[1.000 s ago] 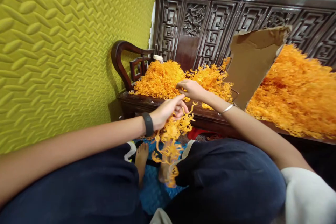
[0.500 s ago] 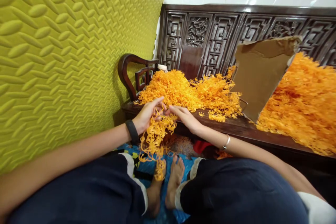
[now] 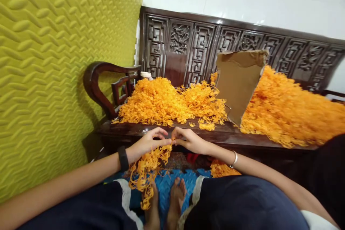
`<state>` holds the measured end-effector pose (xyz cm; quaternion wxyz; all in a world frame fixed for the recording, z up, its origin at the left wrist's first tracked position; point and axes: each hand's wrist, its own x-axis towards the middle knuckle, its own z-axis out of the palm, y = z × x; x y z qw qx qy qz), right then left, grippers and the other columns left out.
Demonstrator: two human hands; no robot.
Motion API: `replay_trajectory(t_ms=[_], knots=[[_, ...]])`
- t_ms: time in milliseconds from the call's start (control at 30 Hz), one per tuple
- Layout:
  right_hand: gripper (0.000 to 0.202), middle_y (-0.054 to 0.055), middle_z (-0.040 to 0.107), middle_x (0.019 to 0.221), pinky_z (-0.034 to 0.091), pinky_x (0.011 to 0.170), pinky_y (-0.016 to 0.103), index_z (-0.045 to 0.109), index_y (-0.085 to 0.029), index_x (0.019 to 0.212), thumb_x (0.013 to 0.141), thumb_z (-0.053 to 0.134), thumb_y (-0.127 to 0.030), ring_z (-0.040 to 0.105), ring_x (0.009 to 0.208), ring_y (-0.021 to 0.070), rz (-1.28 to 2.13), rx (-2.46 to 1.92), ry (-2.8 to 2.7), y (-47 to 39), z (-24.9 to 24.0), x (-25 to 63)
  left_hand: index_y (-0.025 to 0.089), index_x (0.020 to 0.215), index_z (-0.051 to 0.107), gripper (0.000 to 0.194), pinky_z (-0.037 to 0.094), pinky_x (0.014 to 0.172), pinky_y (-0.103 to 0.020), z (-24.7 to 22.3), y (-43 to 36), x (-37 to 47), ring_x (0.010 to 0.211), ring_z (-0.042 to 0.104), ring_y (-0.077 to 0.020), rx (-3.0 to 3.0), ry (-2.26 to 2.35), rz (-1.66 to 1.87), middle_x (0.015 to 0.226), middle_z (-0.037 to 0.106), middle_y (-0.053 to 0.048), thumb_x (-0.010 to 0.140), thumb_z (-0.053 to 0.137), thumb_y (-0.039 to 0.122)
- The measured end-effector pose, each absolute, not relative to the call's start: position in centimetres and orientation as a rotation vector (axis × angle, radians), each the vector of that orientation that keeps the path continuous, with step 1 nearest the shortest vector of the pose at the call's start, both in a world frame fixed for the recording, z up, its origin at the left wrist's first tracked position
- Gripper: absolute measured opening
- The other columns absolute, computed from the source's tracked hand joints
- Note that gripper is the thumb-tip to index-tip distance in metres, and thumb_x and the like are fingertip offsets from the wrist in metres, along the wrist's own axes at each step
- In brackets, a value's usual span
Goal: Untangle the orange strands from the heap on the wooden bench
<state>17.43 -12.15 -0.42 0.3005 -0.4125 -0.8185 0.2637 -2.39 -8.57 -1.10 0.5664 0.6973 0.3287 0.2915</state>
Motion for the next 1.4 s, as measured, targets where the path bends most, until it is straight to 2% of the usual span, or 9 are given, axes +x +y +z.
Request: replay_trajectory(t_ms=[67, 133, 367, 567, 700, 833, 1000, 1267, 1400], knots=[[0.009, 0.000, 0.055, 0.074, 0.043, 0.062, 0.023, 0.049, -0.016, 0.085, 0.084, 0.053, -0.024, 0.050, 0.065, 0.0102, 0.664, -1.133, -2.127, -12.6, -0.7, 17.9, 0.016, 0.091, 0.064, 0.036, 0.042, 0.074, -0.024, -1.9, -8.1, -2.0, 0.088, 0.056, -0.0162, 1.793, 0.717, 0.620, 0.090, 0.064, -0.004, 0.064, 0.071, 0.037], [0.012, 0.000, 0.055, 0.076, 0.043, 0.064, 0.024, 0.049, -0.016, 0.088, 0.084, 0.054, -0.025, 0.051, 0.068, 0.0104, 0.673, -1.141, -2.091, -13.2, -0.8, 18.1, 0.017, 0.096, 0.064, 0.035, 0.040, 0.082, -0.027, -2.5, -8.0, -1.7, 0.097, 0.055, -0.0192, 1.854, 0.630, 0.529, 0.100, 0.065, -0.005, 0.069, 0.066, 0.038], [0.025, 0.001, 0.060, 0.081, 0.046, 0.072, 0.026, 0.047, -0.015, 0.100, 0.080, 0.059, -0.025, 0.057, 0.075, 0.0119, 0.756, -1.099, -2.109, -14.6, -0.3, 17.4, 0.015, 0.082, 0.061, 0.027, 0.034, 0.053, -0.020, -1.8, -10.0, -1.2, 0.056, 0.047, -0.0102, 1.968, 0.594, 0.437, 0.060, 0.054, 0.004, 0.070, 0.064, 0.039], [0.010, -0.001, 0.056, 0.068, 0.041, 0.060, 0.022, 0.055, -0.013, 0.079, 0.080, 0.057, -0.023, 0.050, 0.061, 0.0097, 0.670, -1.270, -2.251, -15.9, 1.7, 16.3, 0.013, 0.070, 0.065, 0.029, 0.033, 0.055, -0.021, -0.3, -11.7, -2.2, 0.059, 0.047, -0.0120, 2.080, 0.645, 0.516, 0.062, 0.057, -0.001, 0.074, 0.059, 0.041], [0.012, -0.002, 0.053, 0.065, 0.039, 0.056, 0.020, 0.055, -0.013, 0.076, 0.079, 0.059, -0.024, 0.047, 0.059, 0.0080, 1.071, -1.118, -2.231, -18.0, 2.0, 16.1, 0.013, 0.064, 0.063, 0.033, 0.029, 0.050, -0.019, 1.3, -14.1, -3.7, 0.052, 0.040, -0.0088, 2.113, 0.572, 0.422, 0.055, 0.051, 0.002, 0.077, 0.056, 0.042], [0.014, 0.000, 0.055, 0.073, 0.043, 0.063, 0.022, 0.056, -0.013, 0.078, 0.079, 0.059, -0.026, 0.051, 0.066, 0.0091, 1.429, -0.916, -2.189, -19.9, 1.9, 16.0, 0.014, 0.073, 0.064, 0.018, 0.032, 0.051, -0.018, 2.9, -17.1, -4.9, 0.053, 0.039, -0.0075, 2.034, 0.408, 0.194, 0.058, 0.050, 0.004, 0.078, 0.056, 0.030], [0.017, 0.001, 0.056, 0.071, 0.043, 0.067, 0.023, 0.060, -0.013, 0.073, 0.082, 0.057, -0.028, 0.053, 0.068, 0.0104, 1.497, -0.749, -2.471, -19.7, 3.2, 15.8, 0.016, 0.065, 0.062, 0.010, 0.031, 0.048, -0.018, 4.4, -18.4, -5.5, 0.047, 0.037, -0.0072, 2.081, 0.294, 0.038, 0.050, 0.047, 0.005, 0.073, 0.056, 0.015], [0.024, 0.003, 0.059, 0.082, 0.045, 0.071, 0.028, 0.056, -0.016, 0.088, 0.076, 0.062, -0.036, 0.055, 0.074, 0.0138, 0.721, -0.956, -2.130, -13.4, 3.2, 17.2, 0.015, 0.067, 0.063, 0.013, 0.032, 0.048, -0.018, 3.3, -15.0, -5.9, 0.048, 0.041, -0.0068, 2.076, 0.504, 0.234, 0.053, 0.050, 0.003, 0.075, 0.057, 0.024], [0.025, 0.002, 0.057, 0.072, 0.043, 0.069, 0.030, 0.056, -0.017, 0.076, 0.075, 0.060, -0.042, 0.052, 0.068, 0.0148, 0.406, -1.091, -1.985, -7.0, 1.7, 18.7, 0.015, 0.070, 0.060, 0.019, 0.027, 0.042, -0.018, 1.0, -12.6, -4.6, 0.043, 0.038, -0.0055, 1.784, 0.721, 0.517, 0.055, 0.048, 0.004, 0.075, 0.057, 0.033]])
